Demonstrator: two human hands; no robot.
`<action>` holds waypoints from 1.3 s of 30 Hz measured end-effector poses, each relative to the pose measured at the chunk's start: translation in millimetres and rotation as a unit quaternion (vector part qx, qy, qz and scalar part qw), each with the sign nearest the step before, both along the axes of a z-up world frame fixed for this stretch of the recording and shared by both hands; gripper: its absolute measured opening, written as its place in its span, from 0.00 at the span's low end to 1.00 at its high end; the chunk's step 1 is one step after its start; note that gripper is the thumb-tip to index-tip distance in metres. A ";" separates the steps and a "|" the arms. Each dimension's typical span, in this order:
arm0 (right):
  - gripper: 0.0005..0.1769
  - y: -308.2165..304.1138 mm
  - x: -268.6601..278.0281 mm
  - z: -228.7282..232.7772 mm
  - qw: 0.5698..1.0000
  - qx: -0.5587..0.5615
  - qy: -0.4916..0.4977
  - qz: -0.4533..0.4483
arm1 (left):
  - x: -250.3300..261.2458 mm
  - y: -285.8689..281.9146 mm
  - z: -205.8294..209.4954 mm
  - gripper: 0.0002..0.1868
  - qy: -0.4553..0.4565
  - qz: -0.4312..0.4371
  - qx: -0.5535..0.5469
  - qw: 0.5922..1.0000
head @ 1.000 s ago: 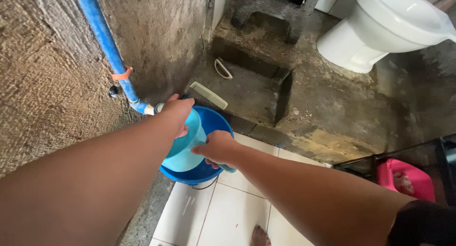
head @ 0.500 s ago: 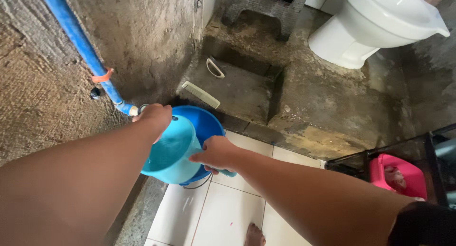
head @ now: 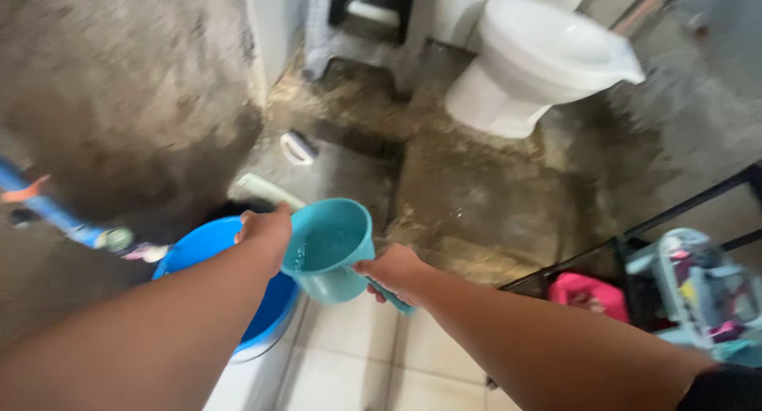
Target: The person fills a blue bucket with water from a tap using a teal scoop, then uses a brush to scrub a black plastic shelving unit. They repeatedly pour water from the scoop onto the shelves and scrub the surfaces.
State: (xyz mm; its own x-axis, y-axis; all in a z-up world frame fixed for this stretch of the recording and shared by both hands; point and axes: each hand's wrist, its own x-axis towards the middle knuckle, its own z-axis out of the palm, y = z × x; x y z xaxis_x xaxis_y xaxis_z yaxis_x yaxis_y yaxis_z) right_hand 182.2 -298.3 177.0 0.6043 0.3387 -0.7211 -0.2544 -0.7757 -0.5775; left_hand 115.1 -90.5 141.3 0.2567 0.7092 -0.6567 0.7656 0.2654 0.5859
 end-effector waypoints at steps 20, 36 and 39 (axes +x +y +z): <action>0.05 77.8 266.3 -15.5 0.951 -0.151 -0.266 0.039 | 84.8 64.6 -21.1 0.35 -0.043 0.021 -0.004 0.999; 0.09 209.7 281.0 -1.9 0.984 0.107 -0.060 -0.128 | 155.6 141.0 -72.3 0.32 0.022 -0.035 0.018 0.999; 0.08 214.5 284.0 -48.4 0.958 0.183 0.030 -0.221 | 180.2 149.1 -100.5 0.31 0.030 -0.055 0.022 0.998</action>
